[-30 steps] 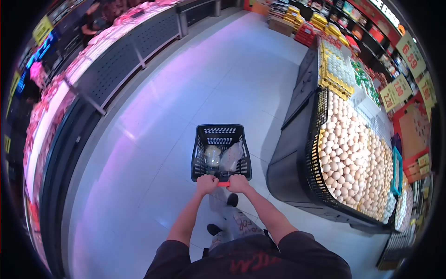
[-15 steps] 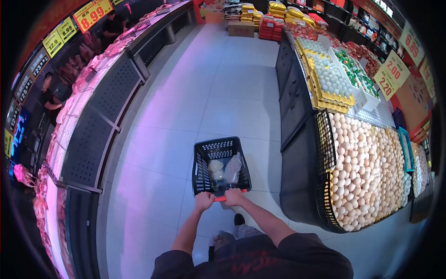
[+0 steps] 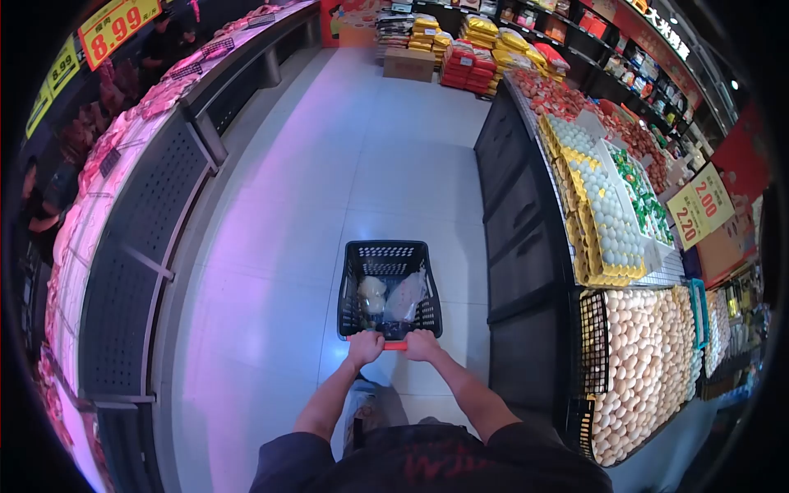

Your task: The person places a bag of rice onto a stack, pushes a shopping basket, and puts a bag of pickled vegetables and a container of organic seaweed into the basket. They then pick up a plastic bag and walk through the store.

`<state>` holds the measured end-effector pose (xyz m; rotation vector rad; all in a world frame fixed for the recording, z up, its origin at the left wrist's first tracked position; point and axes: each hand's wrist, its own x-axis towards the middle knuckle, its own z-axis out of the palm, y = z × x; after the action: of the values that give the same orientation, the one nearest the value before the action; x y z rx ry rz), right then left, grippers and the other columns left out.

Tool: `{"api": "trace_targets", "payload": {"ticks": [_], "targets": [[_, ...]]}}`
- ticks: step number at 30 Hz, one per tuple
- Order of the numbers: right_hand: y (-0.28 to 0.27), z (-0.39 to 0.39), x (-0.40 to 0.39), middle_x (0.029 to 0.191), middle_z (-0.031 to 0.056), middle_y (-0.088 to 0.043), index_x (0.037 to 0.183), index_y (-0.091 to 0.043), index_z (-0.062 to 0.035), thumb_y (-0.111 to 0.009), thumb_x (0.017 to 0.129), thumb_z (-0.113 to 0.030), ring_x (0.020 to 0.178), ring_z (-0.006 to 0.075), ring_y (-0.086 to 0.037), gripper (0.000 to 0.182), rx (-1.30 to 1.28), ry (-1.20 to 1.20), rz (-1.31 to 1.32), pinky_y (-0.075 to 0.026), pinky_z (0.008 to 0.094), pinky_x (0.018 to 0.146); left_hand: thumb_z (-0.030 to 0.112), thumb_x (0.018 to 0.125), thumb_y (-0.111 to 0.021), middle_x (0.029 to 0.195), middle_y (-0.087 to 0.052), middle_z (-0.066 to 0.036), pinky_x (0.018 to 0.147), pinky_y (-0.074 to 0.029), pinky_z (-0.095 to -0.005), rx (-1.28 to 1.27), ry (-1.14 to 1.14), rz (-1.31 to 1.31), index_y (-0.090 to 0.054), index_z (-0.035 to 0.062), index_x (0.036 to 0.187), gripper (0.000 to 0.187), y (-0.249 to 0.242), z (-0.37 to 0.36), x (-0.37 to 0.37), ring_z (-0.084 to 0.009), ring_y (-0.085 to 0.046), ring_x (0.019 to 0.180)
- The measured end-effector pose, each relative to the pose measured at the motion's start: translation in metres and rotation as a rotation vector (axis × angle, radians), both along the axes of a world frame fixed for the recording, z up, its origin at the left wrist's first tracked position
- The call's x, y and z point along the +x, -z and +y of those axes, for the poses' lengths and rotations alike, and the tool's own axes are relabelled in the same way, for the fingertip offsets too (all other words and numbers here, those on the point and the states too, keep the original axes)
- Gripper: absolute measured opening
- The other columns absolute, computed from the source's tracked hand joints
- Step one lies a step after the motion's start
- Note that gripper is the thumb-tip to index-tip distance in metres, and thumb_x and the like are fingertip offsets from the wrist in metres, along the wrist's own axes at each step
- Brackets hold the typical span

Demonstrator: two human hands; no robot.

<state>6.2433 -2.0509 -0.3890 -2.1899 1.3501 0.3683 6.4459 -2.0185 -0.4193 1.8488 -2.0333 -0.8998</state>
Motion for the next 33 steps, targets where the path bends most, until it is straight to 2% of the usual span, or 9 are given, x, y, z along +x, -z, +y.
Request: {"api": "trace_targets", "payload": {"ticks": [5,7,11,13,21,23,25,29,33], "targets": [[0.011,-0.136,0.023,0.094,0.0165,-0.072,0.091,-0.077,-0.0110,-0.072,0.073,-0.034,0.091,0.0322,-0.071,0.030,-0.007,0.110,0.054,-0.056,0.0425,0.084,0.030,0.090,-0.041,0.084,-0.071,-0.017,0.079,-0.053,-0.0518,0.095,0.113,-0.096,-0.072,0.0112,0.080,0.037,-0.003,-0.154,0.020,-0.0373,-0.069,0.082],[-0.002,-0.189,0.029,0.096,0.0167,-0.073,0.089,-0.076,-0.0067,-0.067,0.073,-0.024,0.092,0.0320,-0.071,0.025,-0.003,0.141,0.036,-0.056,0.0426,0.084,0.030,0.089,-0.040,0.084,-0.072,-0.013,0.079,-0.054,-0.0491,0.330,0.173,0.001,-0.072,0.0126,0.080,0.037,-0.003,-0.220,0.028,-0.0333,-0.070,0.085],[0.007,-0.304,0.039,0.094,0.0169,-0.073,0.088,-0.076,-0.0066,-0.068,0.071,-0.023,0.091,0.0325,-0.071,0.025,-0.008,0.225,0.012,-0.056,0.0424,0.082,0.030,0.089,-0.039,0.080,-0.072,-0.010,0.079,-0.054,-0.0464,0.302,0.269,-0.047,-0.071,0.0134,0.079,0.037,0.014,-0.346,0.039,-0.0301,-0.070,0.084],[0.025,-0.356,0.043,0.092,0.0154,-0.072,0.089,-0.077,-0.0114,-0.073,0.071,-0.035,0.090,0.0318,-0.070,0.030,-0.076,0.236,-0.006,-0.056,0.0419,0.083,0.031,0.089,-0.040,0.074,-0.071,-0.010,0.079,-0.054,-0.0449,0.269,0.221,-0.076,-0.071,0.0133,0.078,0.037,0.014,-0.401,0.044,-0.0296,-0.070,0.084],[0.023,-0.592,0.037,0.083,0.0165,-0.072,0.084,-0.077,-0.0105,-0.071,0.066,-0.034,0.082,0.0346,-0.071,0.031,-0.097,0.253,-0.194,-0.057,0.0453,0.078,0.033,0.088,-0.041,0.068,-0.071,-0.005,0.076,-0.054,-0.0370,0.454,0.125,0.131,-0.075,0.0139,0.084,0.039,0.043,-0.664,0.052,-0.0216,-0.071,0.074],[0.025,-0.659,0.030,0.093,0.0182,-0.072,0.088,-0.076,-0.0078,-0.069,0.066,-0.028,0.090,0.0323,-0.070,0.031,-0.036,0.239,-0.138,-0.056,0.0448,0.081,0.032,0.086,-0.044,0.065,-0.070,-0.004,0.076,-0.054,-0.0358,0.479,0.022,0.104,-0.076,0.0139,0.083,0.037,0.038,-0.726,0.038,-0.0197,-0.071,0.074],[0.030,-0.722,0.025,0.093,0.0173,-0.073,0.089,-0.076,-0.0085,-0.069,0.068,-0.029,0.089,0.0331,-0.070,0.031,-0.014,0.194,-0.067,-0.056,0.0450,0.081,0.032,0.084,-0.048,0.066,-0.071,-0.005,0.076,-0.054,-0.0359,0.498,-0.052,0.159,-0.076,0.0141,0.081,0.034,0.032,-0.780,0.029,-0.0217,-0.071,0.074],[0.038,-0.827,0.013,0.091,0.0150,-0.073,0.090,-0.077,-0.0118,-0.071,0.069,-0.034,0.089,0.0324,-0.070,0.031,-0.009,0.242,-0.055,-0.056,0.0438,0.082,0.033,0.080,-0.052,0.067,-0.071,-0.006,0.078,-0.055,-0.0384,0.419,-0.050,0.032,-0.077,0.0153,0.086,0.031,0.027,-0.888,0.014,-0.0263,-0.072,0.078],[0.041,-0.944,0.004,0.091,0.0148,-0.072,0.091,-0.077,-0.0147,-0.071,0.069,-0.036,0.089,0.0313,-0.070,0.031,-0.055,0.258,-0.071,-0.056,0.0435,0.082,0.031,0.079,-0.054,0.078,-0.073,-0.012,0.084,-0.055,-0.0423,0.324,-0.037,-0.020,-0.078,0.0145,0.090,0.032,0.033,-1.005,0.001,-0.0312,-0.071,0.085]]}}
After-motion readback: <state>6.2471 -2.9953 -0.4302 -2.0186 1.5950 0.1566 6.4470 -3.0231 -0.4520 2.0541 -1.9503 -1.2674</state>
